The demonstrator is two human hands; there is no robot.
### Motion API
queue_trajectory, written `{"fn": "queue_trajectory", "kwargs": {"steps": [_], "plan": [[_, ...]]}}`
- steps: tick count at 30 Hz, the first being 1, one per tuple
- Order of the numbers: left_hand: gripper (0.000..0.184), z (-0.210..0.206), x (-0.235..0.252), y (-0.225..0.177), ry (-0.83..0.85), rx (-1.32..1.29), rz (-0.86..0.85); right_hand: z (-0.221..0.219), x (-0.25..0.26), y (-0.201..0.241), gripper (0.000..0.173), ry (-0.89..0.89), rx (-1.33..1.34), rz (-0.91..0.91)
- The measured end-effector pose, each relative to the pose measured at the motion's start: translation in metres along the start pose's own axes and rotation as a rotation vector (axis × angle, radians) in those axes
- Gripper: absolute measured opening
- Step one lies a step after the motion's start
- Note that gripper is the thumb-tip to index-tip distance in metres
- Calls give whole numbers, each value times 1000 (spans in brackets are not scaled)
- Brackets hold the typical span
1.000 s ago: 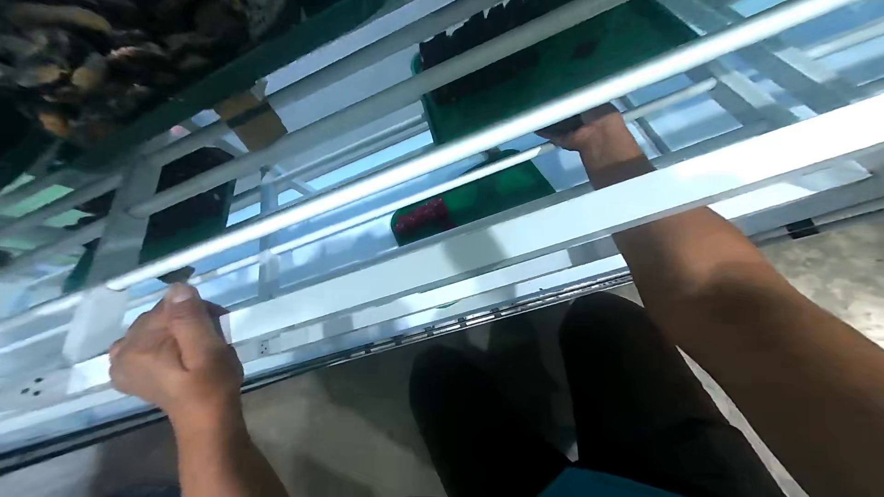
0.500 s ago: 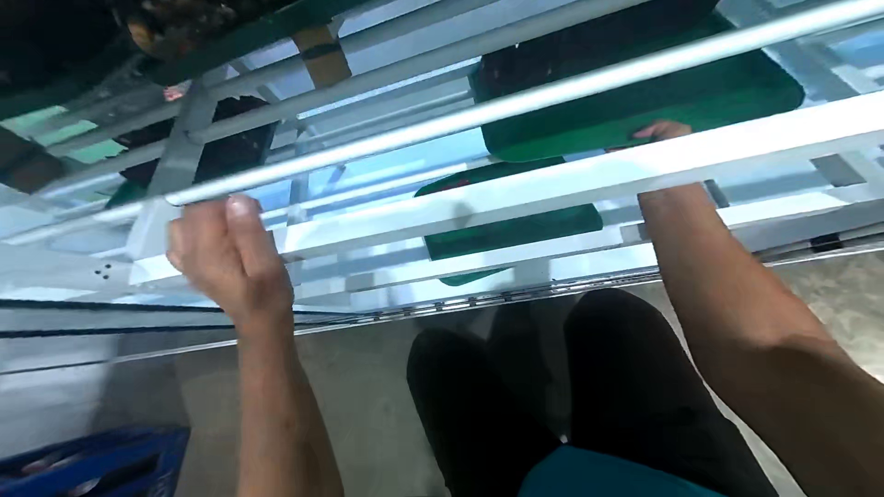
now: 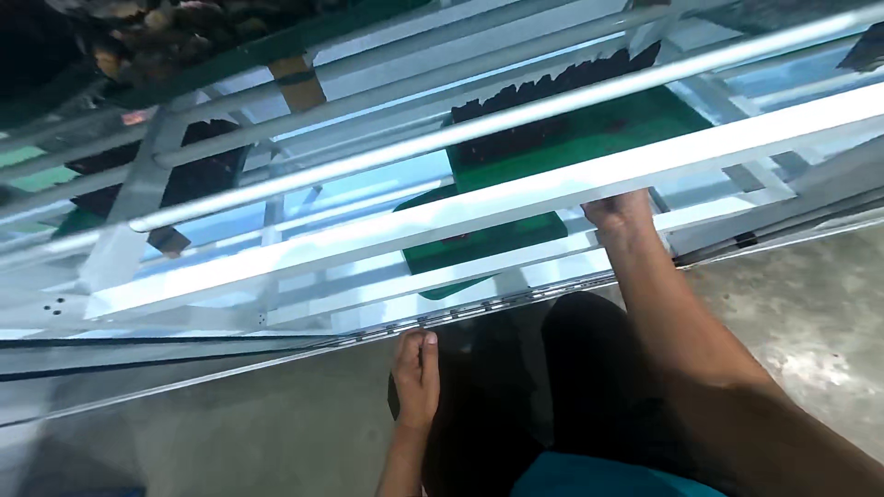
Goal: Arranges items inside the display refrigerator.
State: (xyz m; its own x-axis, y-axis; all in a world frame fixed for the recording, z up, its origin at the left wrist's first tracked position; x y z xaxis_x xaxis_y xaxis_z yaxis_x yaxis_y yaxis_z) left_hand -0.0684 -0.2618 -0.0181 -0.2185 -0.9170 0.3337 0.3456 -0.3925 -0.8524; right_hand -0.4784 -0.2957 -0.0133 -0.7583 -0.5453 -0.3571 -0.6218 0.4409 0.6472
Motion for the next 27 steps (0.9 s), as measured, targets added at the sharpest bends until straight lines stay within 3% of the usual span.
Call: {"fn": "queue_trajectory", "kwargs": {"steps": [2, 4, 7, 10, 13, 16, 19, 22, 27], "plan": [[25, -12, 2, 6, 49, -74, 94, 6, -14, 9, 12, -3, -40, -2], [25, -24, 4, 11, 99, -96, 190, 15, -32, 19, 20, 8, -93, -5], [26, -45, 14, 27, 250, 105, 335, 39, -61, 33, 23, -15, -112, 8], [32, -69, 24, 71, 370, 277, 486, 73, -84, 45, 27, 18, -103, 19], [38, -82, 39, 117, 237, 270, 716, 97, -105, 47, 27, 102, -135, -31], [43, -93, 53, 139, 262, 342, 863, 114, -119, 40, 24, 119, -125, -90], [45, -104, 60, 158, 277, 261, 951, 124, -124, 36, 23, 114, -128, -135], [36, -113, 58, 173, 170, 53, 1029, 134, -123, 31, 23, 97, -173, -162], [28, -92, 58, 181, -67, -23, 1063, 138, -121, 33, 22, 113, -237, -200]]}}
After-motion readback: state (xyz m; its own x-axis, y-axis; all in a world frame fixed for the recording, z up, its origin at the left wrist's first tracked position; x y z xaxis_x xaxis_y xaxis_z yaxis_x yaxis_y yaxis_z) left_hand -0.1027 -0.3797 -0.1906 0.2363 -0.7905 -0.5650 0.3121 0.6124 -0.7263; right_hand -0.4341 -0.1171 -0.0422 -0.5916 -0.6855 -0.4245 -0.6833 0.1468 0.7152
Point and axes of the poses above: each hand's wrist, its own x-axis towards the middle knuckle, its own z-axis out of the back of the hand, y = z × x, the point moved 5 cm from there along x, towards the middle knuckle, and after that the axes turned 5 degrees about x, right-handed, at the moved point
